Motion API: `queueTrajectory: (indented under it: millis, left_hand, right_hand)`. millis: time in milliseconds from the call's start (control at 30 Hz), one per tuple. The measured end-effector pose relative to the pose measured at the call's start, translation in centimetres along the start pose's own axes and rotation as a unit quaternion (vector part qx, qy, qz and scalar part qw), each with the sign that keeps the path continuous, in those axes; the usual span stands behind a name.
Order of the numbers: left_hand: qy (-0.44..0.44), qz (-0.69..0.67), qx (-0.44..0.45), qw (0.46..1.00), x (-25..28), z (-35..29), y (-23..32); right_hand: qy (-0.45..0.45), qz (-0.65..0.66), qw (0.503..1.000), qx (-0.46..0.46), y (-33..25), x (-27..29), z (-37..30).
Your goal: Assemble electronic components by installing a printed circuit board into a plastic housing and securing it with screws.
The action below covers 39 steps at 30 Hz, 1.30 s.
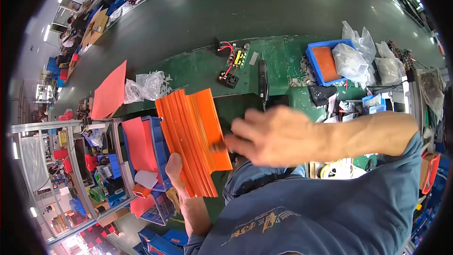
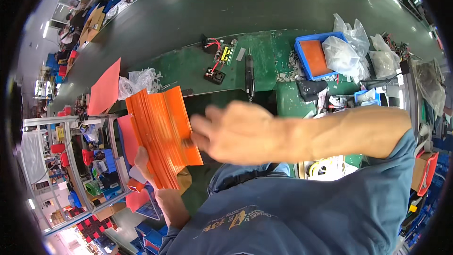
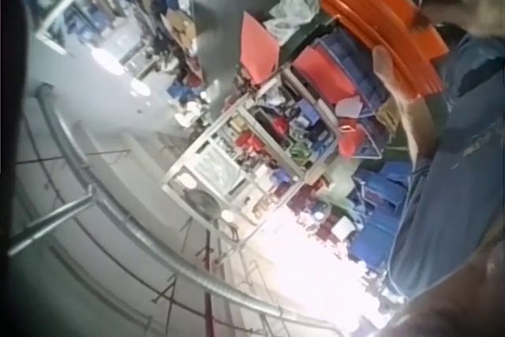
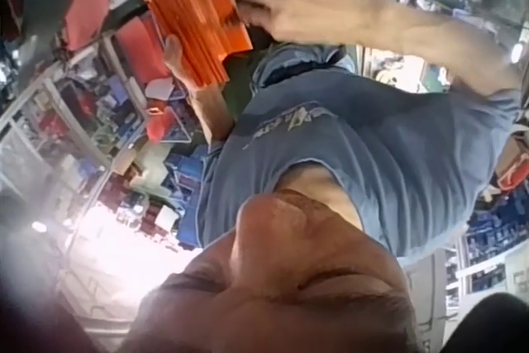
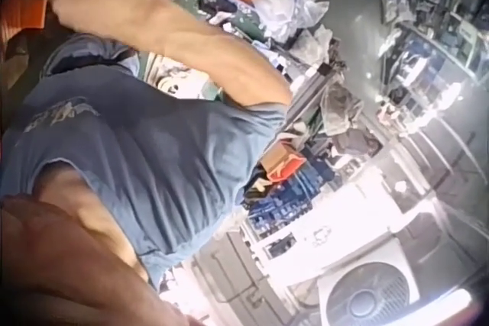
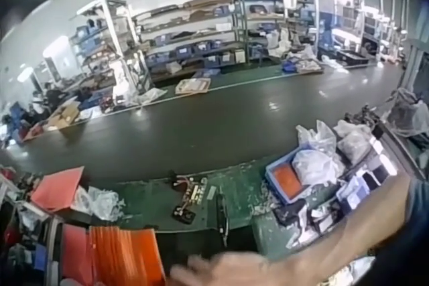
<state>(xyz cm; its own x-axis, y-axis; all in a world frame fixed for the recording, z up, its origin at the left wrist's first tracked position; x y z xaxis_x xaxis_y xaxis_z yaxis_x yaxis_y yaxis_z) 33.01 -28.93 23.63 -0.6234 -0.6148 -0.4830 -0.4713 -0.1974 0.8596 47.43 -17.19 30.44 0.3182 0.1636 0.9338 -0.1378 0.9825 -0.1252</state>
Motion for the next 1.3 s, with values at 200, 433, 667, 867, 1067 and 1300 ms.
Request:
queueTrajectory:
  millis: [200, 433, 667, 867, 1067, 1300]
  left_hand:
    - [-0.064, -0.116, 0.009, 0.991, 0.2, 1.0, -0.6]
    - [-0.113, -0.034, -0.018, 0.993, 4.2, 0.7, -1.8]
    - [-0.227, -0.194, -0.016, 0.954, -1.3, 5.8, 0.2]
    - [-0.179, -0.175, -0.032, 0.968, -1.2, 5.8, 0.4]
    - [-0.229, -0.087, -0.159, 0.956, -0.9, 7.0, 1.1]
    - [-0.284, -0.045, -0.174, 0.942, -0.2, 6.4, 1.9]
  right_hand:
    - [-0.011, -0.025, 1.0, 0.003, -0.1, 1.0, -0.5]
    - [0.017, 0.132, 0.986, -0.102, 2.2, 1.7, -0.5]
    - [0.08, 0.498, 0.838, -0.208, -0.4, -2.1, -1.1]
    - [0.068, 0.602, 0.77, -0.199, -2.7, -2.8, 0.5]
    - [0.115, 0.6, 0.776, -0.159, -3.9, -1.7, 2.5]
    - [0.072, 0.599, 0.779, -0.173, -5.4, -2.8, 2.7]
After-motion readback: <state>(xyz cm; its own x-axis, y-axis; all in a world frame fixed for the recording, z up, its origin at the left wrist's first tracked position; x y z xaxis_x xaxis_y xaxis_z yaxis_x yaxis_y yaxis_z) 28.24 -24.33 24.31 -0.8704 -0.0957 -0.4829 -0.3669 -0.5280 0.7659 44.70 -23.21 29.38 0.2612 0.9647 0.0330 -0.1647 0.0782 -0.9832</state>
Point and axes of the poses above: each hand's wrist, its own z-axis towards the middle knuckle, its own x-axis out of the back of the hand, y = z × x, the point moved 8 cm from there along z, towards the middle knuckle, and after that the axes turned 1 degree about -x, right-handed, at the moved point
